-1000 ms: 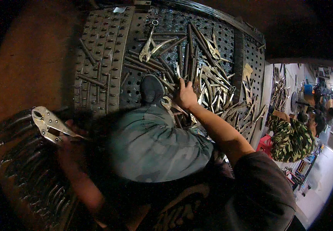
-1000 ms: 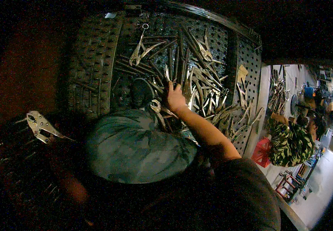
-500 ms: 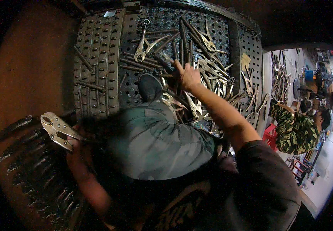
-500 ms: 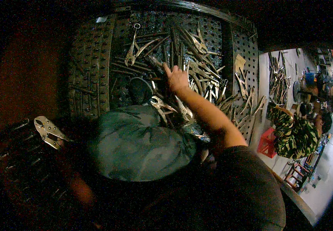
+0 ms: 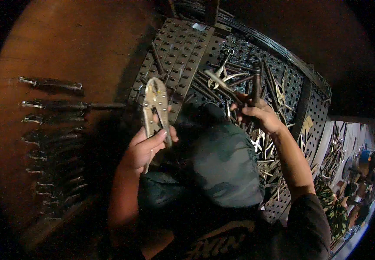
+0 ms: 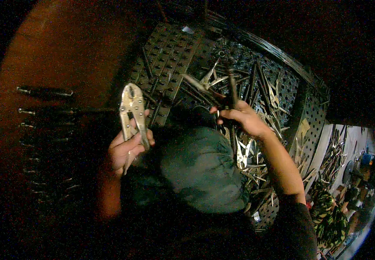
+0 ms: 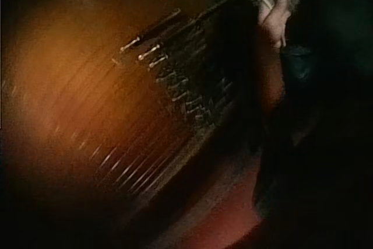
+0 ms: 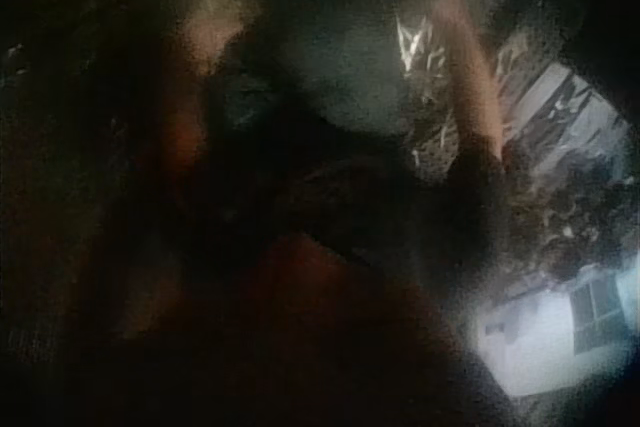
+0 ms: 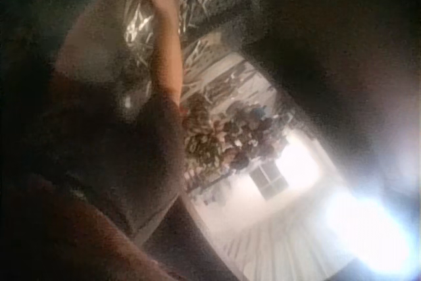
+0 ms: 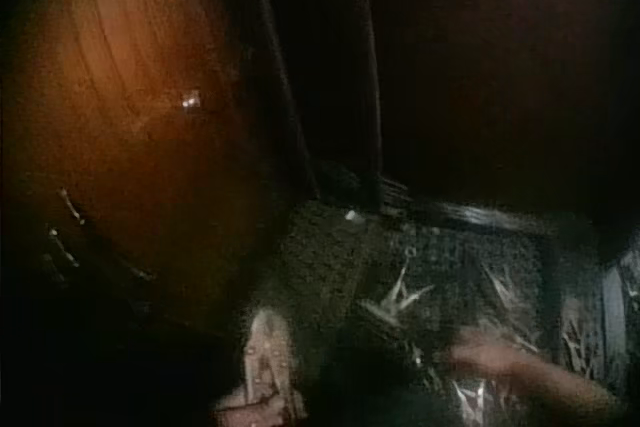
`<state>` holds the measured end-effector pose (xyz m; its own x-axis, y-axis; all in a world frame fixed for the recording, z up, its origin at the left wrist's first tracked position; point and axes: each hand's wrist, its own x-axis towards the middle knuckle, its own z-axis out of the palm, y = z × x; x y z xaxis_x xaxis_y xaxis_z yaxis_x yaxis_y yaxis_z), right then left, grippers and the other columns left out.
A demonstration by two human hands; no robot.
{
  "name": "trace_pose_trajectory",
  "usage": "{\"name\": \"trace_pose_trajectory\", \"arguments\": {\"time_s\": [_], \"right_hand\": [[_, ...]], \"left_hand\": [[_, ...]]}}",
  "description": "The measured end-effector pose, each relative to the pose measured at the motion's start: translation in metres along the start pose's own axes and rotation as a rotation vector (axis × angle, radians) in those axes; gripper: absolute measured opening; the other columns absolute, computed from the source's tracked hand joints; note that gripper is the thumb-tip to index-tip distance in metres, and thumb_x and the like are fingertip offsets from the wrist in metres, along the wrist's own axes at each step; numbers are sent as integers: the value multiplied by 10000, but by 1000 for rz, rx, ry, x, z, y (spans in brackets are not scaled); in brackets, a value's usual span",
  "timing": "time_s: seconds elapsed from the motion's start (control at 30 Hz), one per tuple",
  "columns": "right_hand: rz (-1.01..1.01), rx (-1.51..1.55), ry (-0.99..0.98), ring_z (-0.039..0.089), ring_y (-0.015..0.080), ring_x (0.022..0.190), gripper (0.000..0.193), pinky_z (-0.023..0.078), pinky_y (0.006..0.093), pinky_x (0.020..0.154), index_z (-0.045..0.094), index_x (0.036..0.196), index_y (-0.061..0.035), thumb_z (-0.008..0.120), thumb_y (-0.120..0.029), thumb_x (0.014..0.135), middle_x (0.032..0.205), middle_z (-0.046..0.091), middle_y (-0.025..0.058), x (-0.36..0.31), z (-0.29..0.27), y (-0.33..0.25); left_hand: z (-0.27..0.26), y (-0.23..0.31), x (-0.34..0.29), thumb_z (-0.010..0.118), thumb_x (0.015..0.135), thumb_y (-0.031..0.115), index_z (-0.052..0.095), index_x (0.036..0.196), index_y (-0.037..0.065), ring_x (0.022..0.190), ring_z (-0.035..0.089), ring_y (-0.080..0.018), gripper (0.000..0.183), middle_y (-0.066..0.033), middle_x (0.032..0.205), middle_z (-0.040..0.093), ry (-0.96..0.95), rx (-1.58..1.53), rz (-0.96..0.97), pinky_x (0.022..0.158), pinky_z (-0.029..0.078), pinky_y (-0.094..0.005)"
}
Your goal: The person picks up locking pliers from a pile on a metal platform and hangs them individually onto a vertical rack.
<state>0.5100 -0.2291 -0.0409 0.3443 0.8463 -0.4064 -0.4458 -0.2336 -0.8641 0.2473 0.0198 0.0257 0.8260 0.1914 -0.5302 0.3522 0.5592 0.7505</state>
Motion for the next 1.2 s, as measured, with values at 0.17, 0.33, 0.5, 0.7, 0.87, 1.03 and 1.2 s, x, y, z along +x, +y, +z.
{"name": "trace_pose_trajectory", "arguments": {"time_s": [0.17,0.33,0.5,0.7,0.87,1.03,1.2], "right_hand": [[-21,-196,-327,628,140,850,647,498,277,838,431,1478,41,667,-101,893,1119,689,90,51,39,-36],[-148,-429,-372,577,96,972,603,471,261,875,508,1467,-58,655,-103,884,1109,683,58,71,56,-47],[-185,-736,-329,589,168,1070,579,446,303,986,571,1373,-17,609,-31,795,1215,677,130,71,49,-67],[-312,-1070,-263,636,350,1034,693,484,363,969,562,1419,-99,593,37,740,1142,667,192,66,55,-69],[-513,-1538,-133,598,384,932,822,507,439,866,481,1494,-193,681,19,726,1034,596,164,62,52,-60],[-435,-1331,-239,595,371,1016,865,487,398,927,499,1472,-130,662,68,646,1179,600,174,66,49,-60],[-370,-628,165,539,306,1310,716,396,397,1118,505,1460,-74,653,65,774,1458,544,138,59,-54,85]], "left_hand": [[-3,-8,7,532,1011,150,260,1582,87,1005,592,-200,635,-93,1093,622,-76,-29,6,897,458,-322],[-10,-12,6,541,1005,139,285,1571,97,980,615,-186,622,-75,1067,643,34,64,-4,870,476,-325],[-27,-52,30,600,999,237,425,1435,104,970,642,-189,488,-52,1025,658,157,487,162,817,502,-357],[-18,-52,34,611,968,234,470,1208,36,842,591,-274,342,-142,952,589,261,907,201,788,501,-412],[-15,-30,31,606,954,213,439,1302,59,877,549,-226,416,-75,950,572,103,821,109,810,471,-370],[-16,-33,32,638,959,301,388,1473,106,1022,511,-163,604,-32,1130,573,24,519,-1,900,444,-333],[-19,-31,32,602,981,517,499,1426,128,1175,530,-153,600,-28,1192,627,18,267,-144,1001,424,-354]]}}
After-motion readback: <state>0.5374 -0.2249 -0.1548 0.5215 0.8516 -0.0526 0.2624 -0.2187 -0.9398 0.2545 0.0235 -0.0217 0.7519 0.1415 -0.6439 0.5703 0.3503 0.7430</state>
